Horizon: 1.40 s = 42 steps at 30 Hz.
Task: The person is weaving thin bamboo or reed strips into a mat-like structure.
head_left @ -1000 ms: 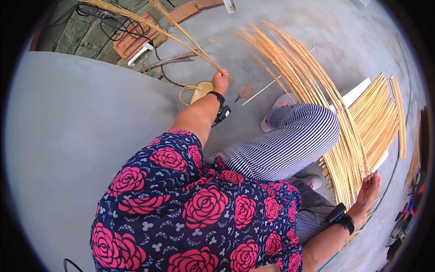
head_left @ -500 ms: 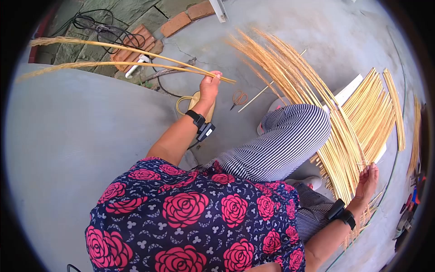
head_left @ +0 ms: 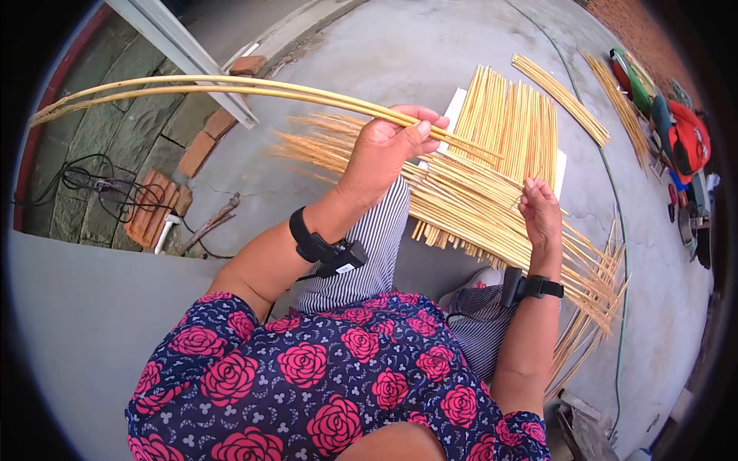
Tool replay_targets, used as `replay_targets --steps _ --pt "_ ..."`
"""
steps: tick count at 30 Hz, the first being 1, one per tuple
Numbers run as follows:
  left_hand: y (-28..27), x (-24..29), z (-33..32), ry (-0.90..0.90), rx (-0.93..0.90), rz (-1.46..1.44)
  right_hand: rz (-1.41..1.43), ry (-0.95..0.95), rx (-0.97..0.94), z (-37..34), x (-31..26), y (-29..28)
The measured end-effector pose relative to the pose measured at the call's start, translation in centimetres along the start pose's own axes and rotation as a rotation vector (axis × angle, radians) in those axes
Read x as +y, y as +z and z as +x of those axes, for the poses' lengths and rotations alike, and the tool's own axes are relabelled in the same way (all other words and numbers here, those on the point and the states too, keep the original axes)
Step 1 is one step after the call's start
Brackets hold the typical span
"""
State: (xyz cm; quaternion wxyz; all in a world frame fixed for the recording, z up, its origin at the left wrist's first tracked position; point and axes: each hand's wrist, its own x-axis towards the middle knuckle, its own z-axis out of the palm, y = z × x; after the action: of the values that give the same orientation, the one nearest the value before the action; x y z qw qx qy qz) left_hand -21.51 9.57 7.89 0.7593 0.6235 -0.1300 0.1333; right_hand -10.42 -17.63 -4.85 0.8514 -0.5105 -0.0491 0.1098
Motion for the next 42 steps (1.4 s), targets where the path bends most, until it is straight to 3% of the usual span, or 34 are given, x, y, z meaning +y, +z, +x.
replay_targets --steps 6,11,19,24,36,42 --pt "5.6 -4.8 7.9 -0.150 -0.050 -0.285 0.430 -0.082 0.080 -0.9 -0.5 -0.7" --pt "6.0 -7.9 8.7 -0.311 -0.028 -0.420 0.613 -0.114 0.224 -1.4 -2.2 0.2" --pt "7.1 -8.7 9.1 -0.393 -0.011 -0.549 0.636 -0.175 0.168 -1.8 -3.5 2.1" --pt "7.7 -8.2 8.8 -0.448 -0.022 -0.552 0.585 -0.222 0.251 -1.8 -4.0 3.0" --pt "7.1 -8.2 9.0 -0.483 -0.268 -0.660 0.626 -0.264 0.394 -1.8 -4.5 1.8" --pt "3.3 -7.7 11.3 -0.468 -0.018 -0.533 0.608 -0.341 0.450 -2.4 -5.6 0.8"
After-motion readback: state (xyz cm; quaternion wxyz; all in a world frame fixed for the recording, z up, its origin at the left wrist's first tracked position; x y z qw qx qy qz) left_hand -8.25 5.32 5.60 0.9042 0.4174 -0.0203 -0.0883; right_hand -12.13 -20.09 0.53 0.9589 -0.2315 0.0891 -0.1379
